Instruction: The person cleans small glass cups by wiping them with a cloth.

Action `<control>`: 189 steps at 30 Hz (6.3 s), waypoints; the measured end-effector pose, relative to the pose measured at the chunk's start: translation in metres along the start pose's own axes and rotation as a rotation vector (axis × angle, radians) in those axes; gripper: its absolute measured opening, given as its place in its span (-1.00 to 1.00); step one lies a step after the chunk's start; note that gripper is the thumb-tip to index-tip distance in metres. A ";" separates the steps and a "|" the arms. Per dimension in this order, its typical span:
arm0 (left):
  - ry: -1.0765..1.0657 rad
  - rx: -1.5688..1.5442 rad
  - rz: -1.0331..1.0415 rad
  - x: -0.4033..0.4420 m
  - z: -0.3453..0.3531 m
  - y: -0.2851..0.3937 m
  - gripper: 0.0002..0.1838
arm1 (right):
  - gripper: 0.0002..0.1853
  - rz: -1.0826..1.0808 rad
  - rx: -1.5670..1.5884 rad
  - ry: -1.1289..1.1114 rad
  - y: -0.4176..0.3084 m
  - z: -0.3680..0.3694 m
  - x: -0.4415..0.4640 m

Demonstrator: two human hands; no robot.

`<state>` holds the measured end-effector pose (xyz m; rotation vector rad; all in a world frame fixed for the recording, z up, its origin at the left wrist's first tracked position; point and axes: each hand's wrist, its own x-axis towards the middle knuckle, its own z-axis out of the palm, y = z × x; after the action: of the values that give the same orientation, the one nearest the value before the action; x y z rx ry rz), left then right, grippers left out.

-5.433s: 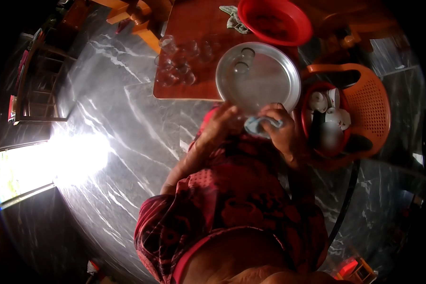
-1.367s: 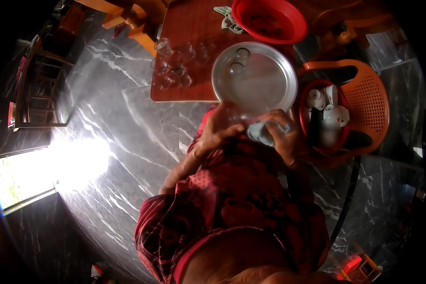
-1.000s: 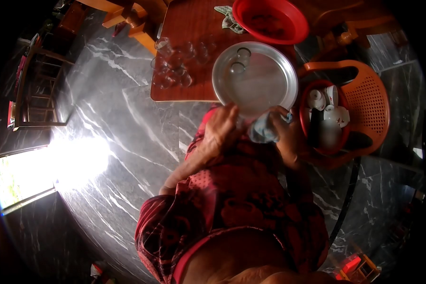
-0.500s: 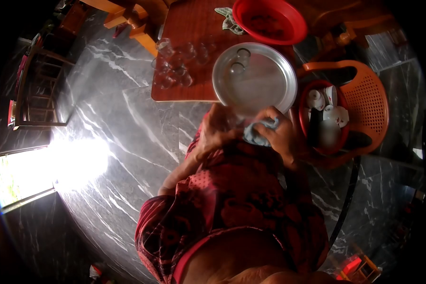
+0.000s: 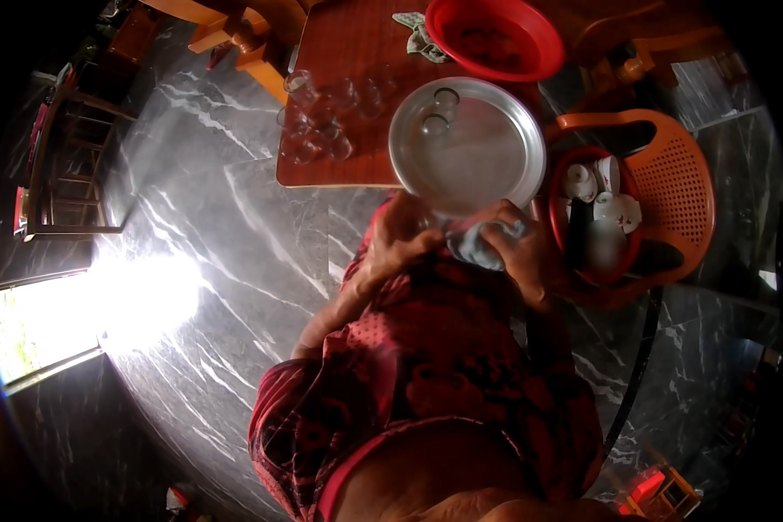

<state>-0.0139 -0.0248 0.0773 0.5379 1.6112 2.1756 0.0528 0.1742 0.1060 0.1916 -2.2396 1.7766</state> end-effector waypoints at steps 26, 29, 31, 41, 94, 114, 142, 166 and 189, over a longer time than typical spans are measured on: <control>-0.209 -0.476 -0.468 0.001 0.001 -0.022 -0.16 | -0.88 0.271 0.052 0.213 -0.009 0.004 0.005; -0.154 -0.356 -0.394 -0.002 0.002 -0.012 -0.28 | -0.90 0.183 0.031 0.178 0.007 0.003 0.001; -0.116 -0.260 -0.346 -0.002 0.003 -0.005 -0.33 | -0.89 0.149 0.047 0.120 0.012 0.001 0.002; -0.228 0.476 -0.060 -0.002 -0.001 -0.004 -0.22 | -0.63 0.082 -0.145 0.065 0.015 0.007 0.003; 0.051 -0.580 -0.179 0.017 -0.038 -0.057 -0.37 | -0.80 0.497 0.503 0.173 -0.002 0.010 -0.006; 0.167 -0.930 -0.499 0.007 -0.009 -0.047 -0.41 | -0.63 -0.188 -0.319 0.073 0.013 0.039 0.025; -0.205 -0.141 -0.434 0.014 -0.014 -0.035 -0.63 | -0.30 0.282 0.440 -0.250 0.049 0.007 0.026; -0.198 -0.569 -0.625 0.008 -0.009 -0.049 -0.36 | -0.64 0.267 0.228 0.059 0.054 0.008 0.021; -0.219 0.912 0.227 0.002 0.010 -0.007 -0.30 | -0.63 0.437 0.430 0.087 0.063 0.005 0.002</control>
<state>-0.0099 -0.0135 0.0740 1.1998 2.4408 1.3164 0.0330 0.1847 0.0468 -0.3115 -1.9121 2.4268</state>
